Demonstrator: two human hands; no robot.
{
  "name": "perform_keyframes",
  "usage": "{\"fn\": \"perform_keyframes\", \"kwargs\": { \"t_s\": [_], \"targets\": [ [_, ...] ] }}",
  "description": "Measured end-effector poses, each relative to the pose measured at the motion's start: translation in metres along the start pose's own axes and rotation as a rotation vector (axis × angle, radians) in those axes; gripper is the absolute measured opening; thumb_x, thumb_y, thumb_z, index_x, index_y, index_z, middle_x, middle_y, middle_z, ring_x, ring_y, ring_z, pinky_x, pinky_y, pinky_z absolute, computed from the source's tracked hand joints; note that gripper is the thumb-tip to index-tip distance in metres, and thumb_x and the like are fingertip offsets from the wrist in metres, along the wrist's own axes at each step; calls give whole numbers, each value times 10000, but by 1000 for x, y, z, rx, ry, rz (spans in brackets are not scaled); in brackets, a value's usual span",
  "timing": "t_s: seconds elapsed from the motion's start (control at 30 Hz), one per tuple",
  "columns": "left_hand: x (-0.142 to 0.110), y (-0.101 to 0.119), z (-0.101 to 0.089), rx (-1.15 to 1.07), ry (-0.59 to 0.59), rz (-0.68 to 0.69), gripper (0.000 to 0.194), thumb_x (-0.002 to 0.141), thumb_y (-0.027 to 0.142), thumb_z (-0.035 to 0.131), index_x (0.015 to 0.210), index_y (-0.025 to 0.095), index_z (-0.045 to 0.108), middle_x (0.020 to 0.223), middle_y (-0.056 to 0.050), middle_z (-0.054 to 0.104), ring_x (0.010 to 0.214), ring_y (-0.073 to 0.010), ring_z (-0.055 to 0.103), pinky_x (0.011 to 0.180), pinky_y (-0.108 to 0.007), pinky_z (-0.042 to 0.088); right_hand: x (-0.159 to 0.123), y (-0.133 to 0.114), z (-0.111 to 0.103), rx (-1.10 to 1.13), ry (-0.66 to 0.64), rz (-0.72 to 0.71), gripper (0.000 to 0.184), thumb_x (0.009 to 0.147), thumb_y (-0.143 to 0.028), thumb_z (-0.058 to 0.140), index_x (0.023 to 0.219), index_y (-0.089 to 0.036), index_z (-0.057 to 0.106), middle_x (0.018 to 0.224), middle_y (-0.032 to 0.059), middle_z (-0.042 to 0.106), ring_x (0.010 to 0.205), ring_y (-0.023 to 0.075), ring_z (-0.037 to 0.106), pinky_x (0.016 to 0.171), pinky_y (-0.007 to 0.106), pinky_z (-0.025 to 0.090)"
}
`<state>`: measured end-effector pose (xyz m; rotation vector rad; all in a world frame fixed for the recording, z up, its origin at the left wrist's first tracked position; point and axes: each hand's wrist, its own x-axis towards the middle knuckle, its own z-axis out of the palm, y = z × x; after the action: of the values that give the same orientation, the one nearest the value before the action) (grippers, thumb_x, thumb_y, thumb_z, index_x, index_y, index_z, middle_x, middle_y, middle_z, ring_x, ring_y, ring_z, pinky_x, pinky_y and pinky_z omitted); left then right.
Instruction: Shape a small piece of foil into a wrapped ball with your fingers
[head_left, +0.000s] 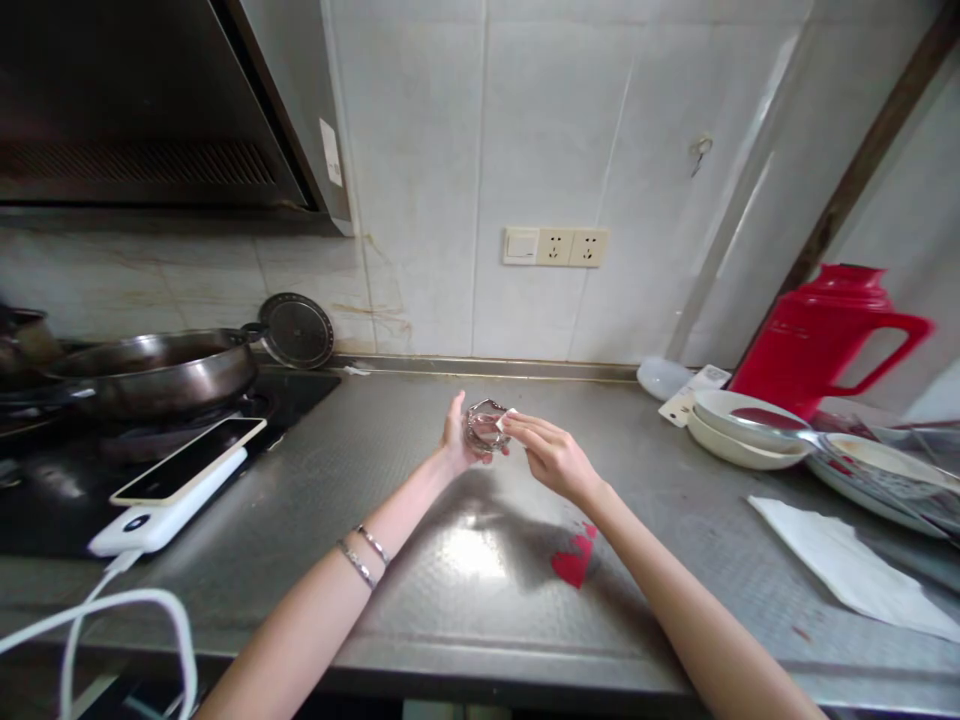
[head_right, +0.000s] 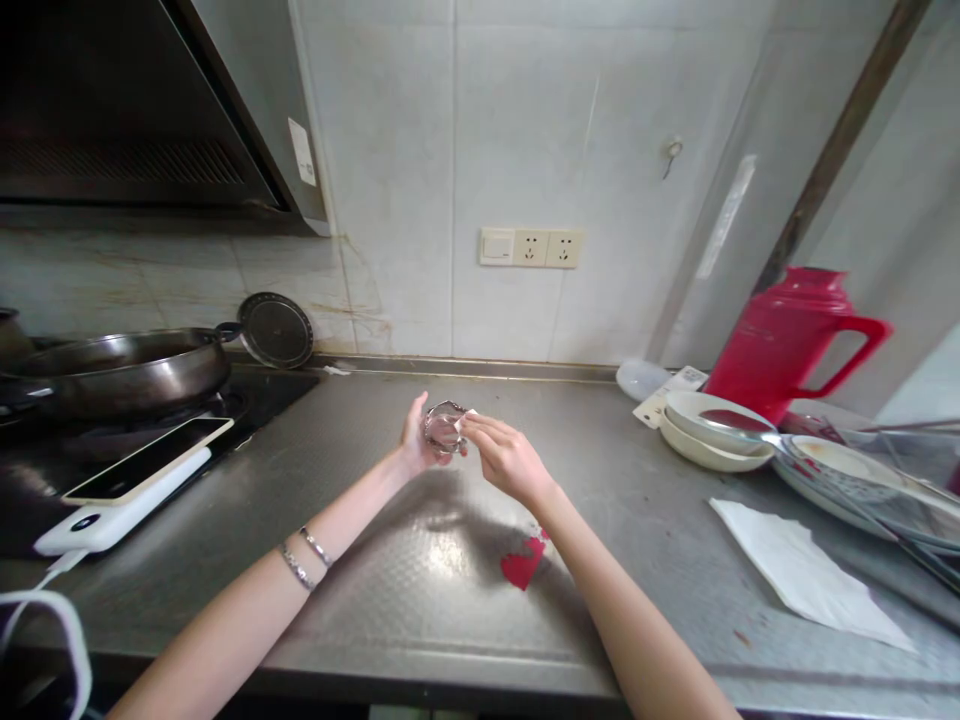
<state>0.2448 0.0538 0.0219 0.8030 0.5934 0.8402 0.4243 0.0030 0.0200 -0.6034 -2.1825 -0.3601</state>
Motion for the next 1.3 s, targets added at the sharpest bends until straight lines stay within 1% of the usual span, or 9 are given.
{"fn": "perform_keyframes", "kwargs": {
  "t_s": [0.17,0.33,0.4,0.47,0.57,0.73,0.9,1.17,1.3],
  "targets": [
    [7,-1,-11,4,17,15,755,839,668,172,893,75,637,672,-138,680,474,-262,630,304,-267,334,2,-8,1,147,15,135,416,792,-8,373,1080,-205,600,999,77,688,946,184,640,798,316,516],
    [6,3,-16,53,-106,-29,803,813,704,164,1046,67,592,867,-204,705,570,-283,660,338,-270,374,4,-2,-6,221,339,621,250,864,-212,398,918,-190,641,827,45,655,754,175,587,695,282,448],
    [4,5,-15,86,-161,-58,825,799,728,175,1118,73,563,936,-217,698,580,-282,662,346,-275,387,5,4,-10,297,383,800,272,840,-270,406,886,-174,656,760,36,633,697,174,549,651,281,423],
    [1,6,-12,131,-214,-86,839,791,744,183,1191,89,521,978,-226,689,574,-283,661,345,-282,392,6,10,-13,436,319,914,288,788,-305,446,879,-157,677,694,28,612,650,169,516,614,277,401],
    [-4,5,-9,198,-299,-103,848,793,754,182,1293,113,422,1022,-233,675,573,-289,666,336,-279,390,8,13,-16,672,116,1020,311,724,-345,533,878,-138,707,723,39,630,654,162,503,603,271,388],
    [-6,2,-5,268,-379,-138,872,779,780,196,1358,137,302,1027,-218,670,577,-292,671,327,-283,407,14,4,-20,830,-220,955,335,756,-429,561,868,-154,717,722,15,625,644,139,474,575,250,329],
    [-5,-1,-3,303,-386,-184,893,782,783,173,1383,128,259,989,-194,677,575,-283,669,326,-298,422,20,-3,-25,837,-383,839,303,763,-418,575,636,-148,628,596,-25,522,597,114,411,565,246,287],
    [-6,0,-6,303,-371,-216,908,748,813,201,1382,169,294,984,-163,680,597,-288,671,359,-327,458,15,-6,-8,856,-276,923,325,741,-426,554,542,-176,497,527,-36,414,543,107,352,532,248,278],
    [1,-3,-9,298,-259,-166,864,758,798,239,1324,167,410,952,-149,683,589,-246,660,446,-347,505,16,-10,-2,848,-169,993,322,708,-453,562,554,-180,488,529,-32,423,540,107,361,523,241,303]
  ]
}}
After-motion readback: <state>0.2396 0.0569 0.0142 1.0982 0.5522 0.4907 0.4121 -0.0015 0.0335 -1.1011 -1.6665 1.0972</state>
